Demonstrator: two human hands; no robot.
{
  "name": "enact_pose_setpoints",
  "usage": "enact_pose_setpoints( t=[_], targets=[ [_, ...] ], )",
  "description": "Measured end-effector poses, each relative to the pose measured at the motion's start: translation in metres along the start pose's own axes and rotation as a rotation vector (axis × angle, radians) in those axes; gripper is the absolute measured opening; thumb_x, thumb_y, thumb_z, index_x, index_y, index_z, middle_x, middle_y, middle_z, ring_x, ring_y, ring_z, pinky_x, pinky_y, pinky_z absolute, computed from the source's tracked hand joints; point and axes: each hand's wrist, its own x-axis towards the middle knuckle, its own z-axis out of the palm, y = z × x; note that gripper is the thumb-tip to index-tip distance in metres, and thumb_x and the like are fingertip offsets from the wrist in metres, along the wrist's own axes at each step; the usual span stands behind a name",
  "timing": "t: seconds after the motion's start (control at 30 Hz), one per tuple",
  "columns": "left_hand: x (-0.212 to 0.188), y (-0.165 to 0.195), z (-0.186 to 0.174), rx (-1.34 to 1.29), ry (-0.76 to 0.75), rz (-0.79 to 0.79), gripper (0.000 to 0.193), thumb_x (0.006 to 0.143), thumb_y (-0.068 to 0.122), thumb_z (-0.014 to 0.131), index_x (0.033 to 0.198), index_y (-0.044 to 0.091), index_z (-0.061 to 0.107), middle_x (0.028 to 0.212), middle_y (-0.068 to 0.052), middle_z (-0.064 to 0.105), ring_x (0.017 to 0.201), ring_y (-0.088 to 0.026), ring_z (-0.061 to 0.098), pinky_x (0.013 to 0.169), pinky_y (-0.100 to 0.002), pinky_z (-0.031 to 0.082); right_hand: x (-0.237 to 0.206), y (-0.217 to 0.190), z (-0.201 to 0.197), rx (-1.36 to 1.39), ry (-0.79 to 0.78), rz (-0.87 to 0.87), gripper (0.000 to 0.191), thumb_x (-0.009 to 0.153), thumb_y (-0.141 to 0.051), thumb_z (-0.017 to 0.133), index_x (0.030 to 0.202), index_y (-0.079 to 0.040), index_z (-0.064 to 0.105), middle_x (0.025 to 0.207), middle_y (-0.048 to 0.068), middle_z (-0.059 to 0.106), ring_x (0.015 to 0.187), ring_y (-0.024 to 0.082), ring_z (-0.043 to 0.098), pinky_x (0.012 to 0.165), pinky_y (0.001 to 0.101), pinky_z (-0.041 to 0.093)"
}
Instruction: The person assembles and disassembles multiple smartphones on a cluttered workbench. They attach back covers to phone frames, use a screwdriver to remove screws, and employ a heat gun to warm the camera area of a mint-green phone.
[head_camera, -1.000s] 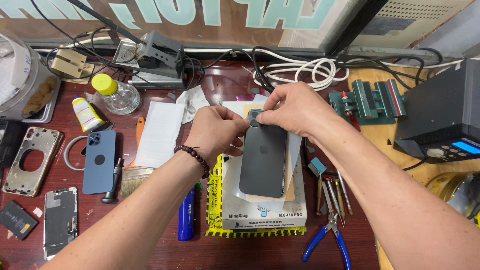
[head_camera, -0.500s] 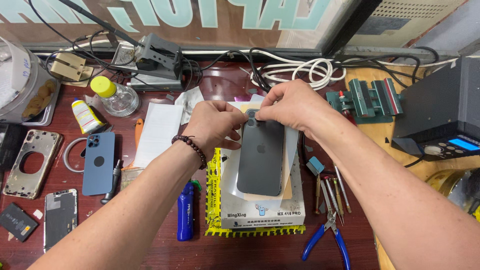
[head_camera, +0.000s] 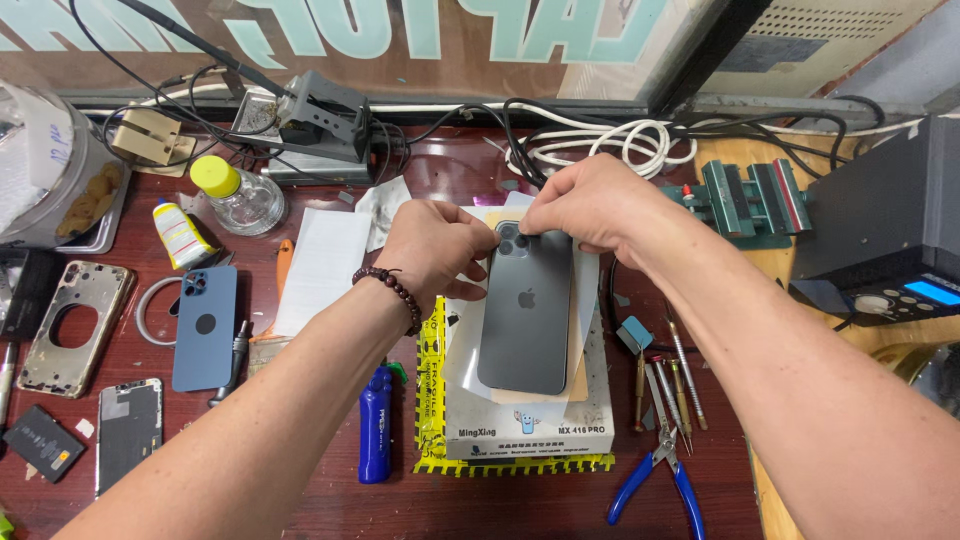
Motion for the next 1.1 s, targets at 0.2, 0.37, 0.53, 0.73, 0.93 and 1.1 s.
enact_pose_setpoints(
  t=[0.2, 0.37, 0.53, 0.73, 0.93, 1.1],
  targets=[
    [0.001, 0.000, 0.000, 0.030, 0.011, 0.018, 0.012, 0.083, 0.009, 0.074, 0.084, -0.002, 0.070, 0.076, -0.009, 0.070, 0.059, -0.016, 0.067, 0.049, -0.036, 0.064, 0.004, -0.003, 0.002, -0.060, 0.004, -0.022, 0.018, 0.071, -0.017, 0.089, 0.073, -0.006, 0.074, 0.067, 0.004, 0.063, 0.054, 0.014, 0.048, 0.048, 0.0300, 0.038],
    [0.001, -0.001, 0.001, 0.032, 0.023, 0.025, 0.013, 0.082, 0.009, 0.075, 0.083, -0.003, 0.070, 0.076, -0.009, 0.070, 0.059, -0.017, 0.067, 0.049, -0.036, 0.064, 0.001, -0.005, 0.000, -0.089, -0.004, -0.034, 0.018, 0.072, -0.017, 0.088, 0.075, -0.006, 0.074, 0.068, 0.005, 0.063, 0.054, 0.015, 0.049, 0.047, 0.0313, 0.037],
    [0.001, -0.002, 0.001, 0.041, 0.015, 0.038, 0.017, 0.079, 0.012, 0.078, 0.084, -0.003, 0.071, 0.076, -0.009, 0.071, 0.060, -0.017, 0.068, 0.049, -0.035, 0.063, -0.005, -0.006, -0.007, -0.065, -0.067, -0.015, 0.016, 0.074, -0.020, 0.086, 0.079, -0.009, 0.076, 0.075, 0.002, 0.069, 0.062, 0.013, 0.059, 0.053, 0.0288, 0.048],
    [0.002, -0.002, 0.008, 0.080, 0.081, 0.021, 0.028, 0.072, 0.017, 0.083, 0.087, 0.002, 0.065, 0.076, -0.007, 0.069, 0.062, -0.017, 0.068, 0.048, -0.034, 0.061, -0.003, -0.009, -0.009, -0.110, -0.086, 0.003, 0.014, 0.074, -0.021, 0.085, 0.080, -0.011, 0.077, 0.077, 0.001, 0.070, 0.065, 0.013, 0.060, 0.055, 0.0295, 0.051],
    [0.003, -0.004, 0.013, 0.122, 0.112, 0.038, 0.034, 0.072, 0.025, 0.086, 0.084, 0.003, 0.062, 0.073, -0.007, 0.067, 0.059, -0.016, 0.066, 0.046, -0.033, 0.057, 0.000, -0.007, -0.008, -0.113, -0.095, -0.029, 0.016, 0.074, -0.022, 0.086, 0.079, -0.010, 0.077, 0.077, 0.002, 0.068, 0.064, 0.015, 0.056, 0.054, 0.0312, 0.046],
    [0.004, -0.006, 0.014, 0.123, 0.117, 0.052, 0.030, 0.074, 0.021, 0.084, 0.085, 0.002, 0.064, 0.073, -0.008, 0.068, 0.058, -0.015, 0.066, 0.045, -0.032, 0.057, 0.000, -0.006, -0.008, -0.118, -0.099, -0.015, 0.016, 0.074, -0.021, 0.085, 0.083, -0.010, 0.078, 0.079, 0.000, 0.069, 0.065, 0.012, 0.060, 0.055, 0.0285, 0.051]
  ],
)
